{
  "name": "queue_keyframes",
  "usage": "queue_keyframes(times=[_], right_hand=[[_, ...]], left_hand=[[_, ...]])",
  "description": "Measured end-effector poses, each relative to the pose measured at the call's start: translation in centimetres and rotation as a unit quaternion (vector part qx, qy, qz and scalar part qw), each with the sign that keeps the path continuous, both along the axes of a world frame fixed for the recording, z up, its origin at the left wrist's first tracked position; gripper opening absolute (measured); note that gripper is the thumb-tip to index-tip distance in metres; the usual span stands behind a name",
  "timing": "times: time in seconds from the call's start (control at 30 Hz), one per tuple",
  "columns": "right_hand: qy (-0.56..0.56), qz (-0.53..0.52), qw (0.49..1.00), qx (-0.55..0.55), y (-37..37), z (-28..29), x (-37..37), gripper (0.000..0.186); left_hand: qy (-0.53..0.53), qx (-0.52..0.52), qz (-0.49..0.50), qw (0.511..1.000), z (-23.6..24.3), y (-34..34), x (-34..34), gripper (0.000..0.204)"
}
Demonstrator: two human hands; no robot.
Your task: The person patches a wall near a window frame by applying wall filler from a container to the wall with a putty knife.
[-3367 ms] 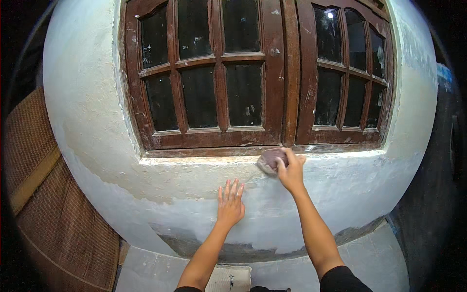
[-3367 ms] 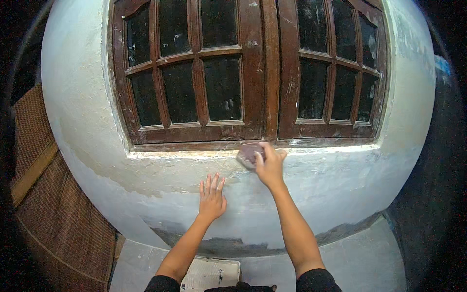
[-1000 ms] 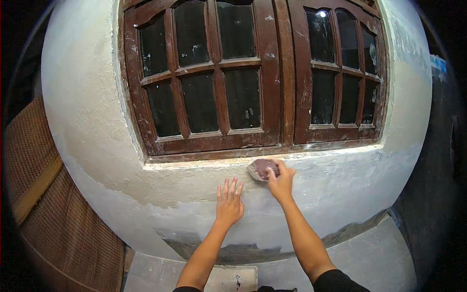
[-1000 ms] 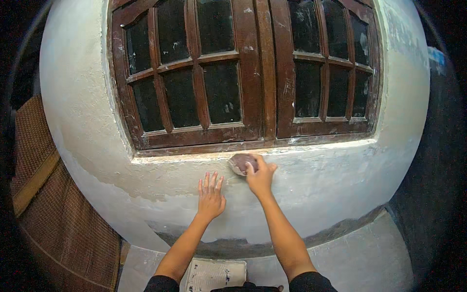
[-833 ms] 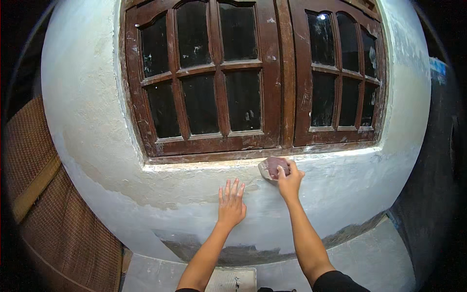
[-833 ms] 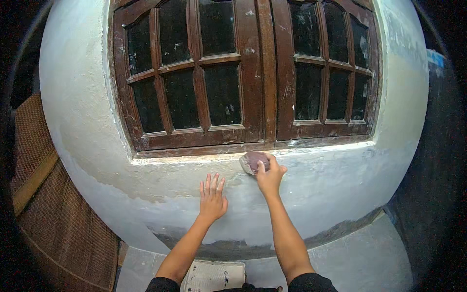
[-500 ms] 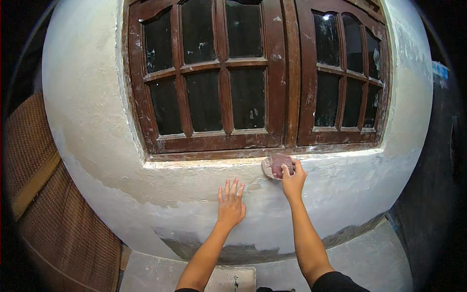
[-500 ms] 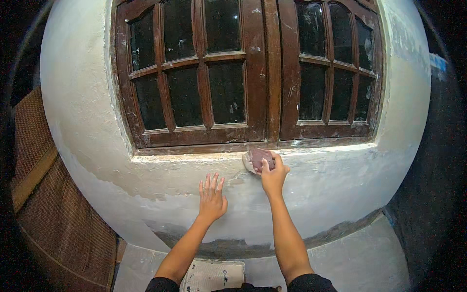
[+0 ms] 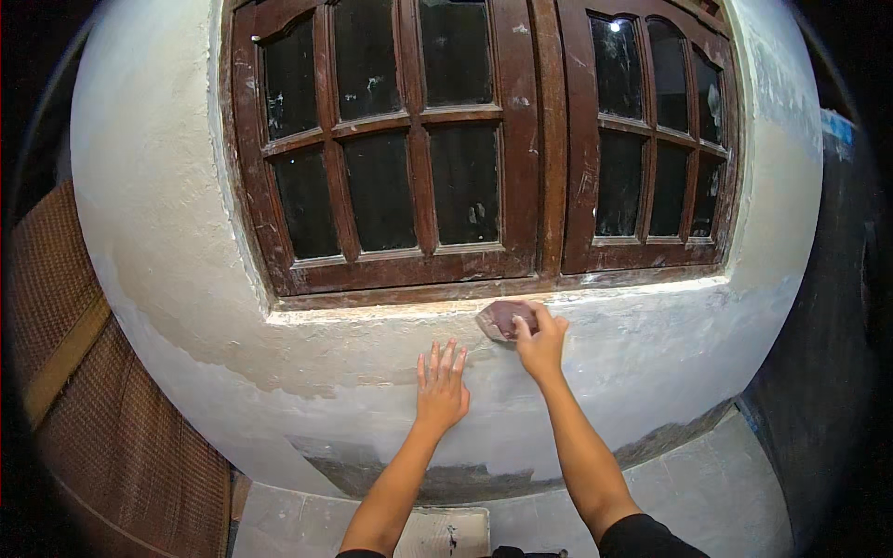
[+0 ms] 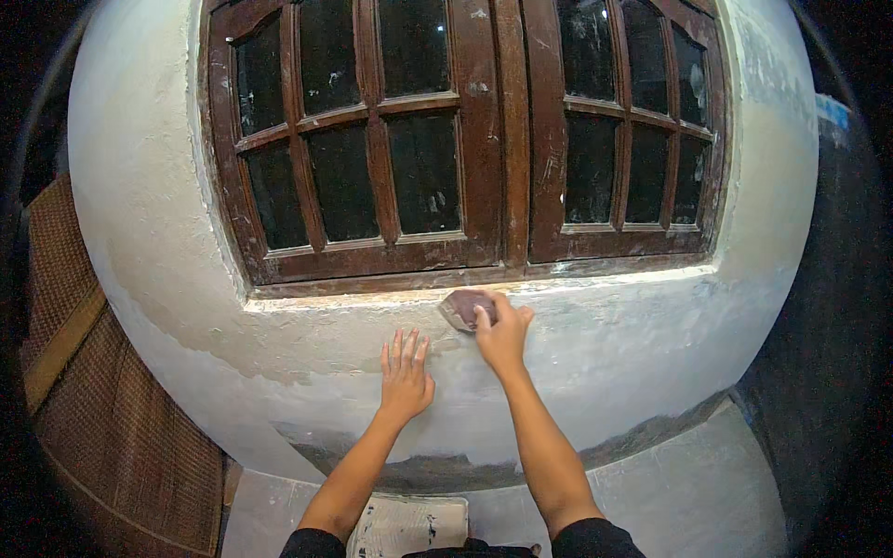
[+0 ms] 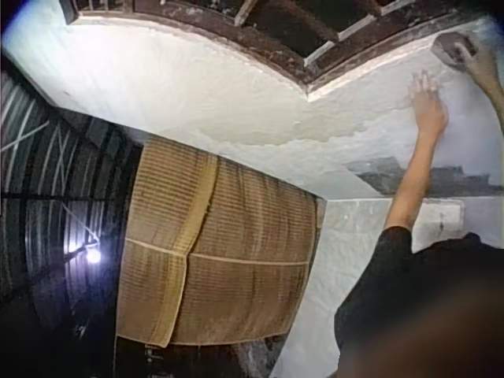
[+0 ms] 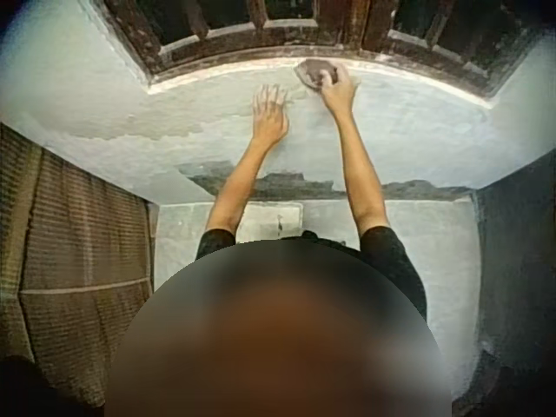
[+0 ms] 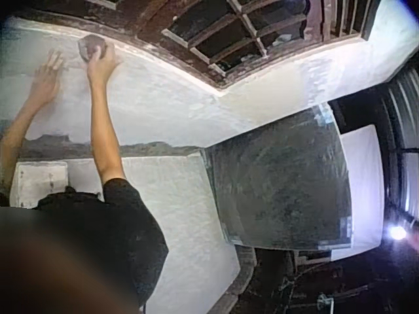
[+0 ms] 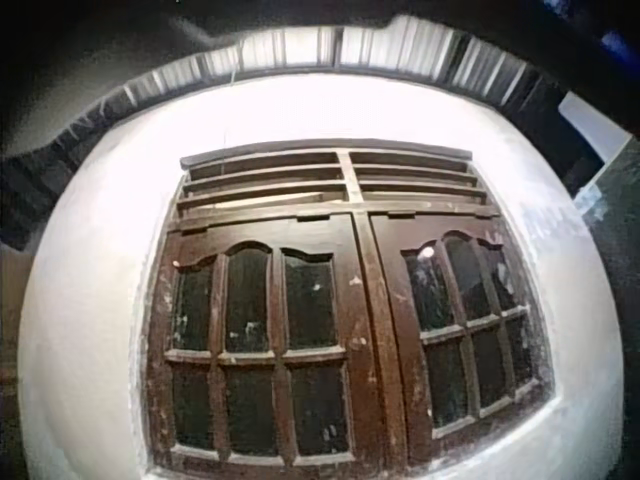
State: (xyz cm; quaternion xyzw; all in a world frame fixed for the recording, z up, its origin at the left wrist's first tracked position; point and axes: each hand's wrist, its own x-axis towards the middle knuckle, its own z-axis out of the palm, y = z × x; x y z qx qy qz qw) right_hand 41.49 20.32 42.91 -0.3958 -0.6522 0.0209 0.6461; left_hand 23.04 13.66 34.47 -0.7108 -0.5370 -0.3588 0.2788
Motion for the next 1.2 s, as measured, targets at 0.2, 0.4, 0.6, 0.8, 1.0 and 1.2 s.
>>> queue_keyframes(times=[0.2, 0.4, 0.6, 0.8, 1.0, 1.2], right_hand=[[0.104, 0.083, 0.987, -0.092, -0.6, 0.2, 0.9, 0.026], [0.075, -0.01, 0.996, -0.04, -0.4, 0.0, 1.6, 0.023], [0.028, 0.003, 1.0, -0.003, -0.9, 0.1, 0.7, 0.027], [0.228, 0.096, 0.967, -0.068, -0.3, -0.9, 3.8, 0.024], [0.05, 0.041, 0.996, -0.057, 0.0, -0.5, 2.6, 0.021], [0.199, 0.133, 0.967, -0.083, -0.6, -0.1, 3.2, 0.024]], left_hand=[[-0.009, 0.009, -0.009, 1.0, -0.3, -0.1, -0.3, 0.076], [-0.018, -0.008, -0.016, 1.0, -1.3, -0.2, 0.0, 0.076], [-0.024, -0.031, -0.023, 0.999, -1.7, -0.5, -0.3, 0.075], [-0.022, -0.04, -0.033, 0.998, -3.0, -1.2, 0.2, 0.076], [-0.004, -0.075, -0.031, 0.997, -3.2, -0.9, 0.9, 0.074], [-0.008, -0.062, -0.036, 0.997, -3.2, -1.1, 1.3, 0.073]])
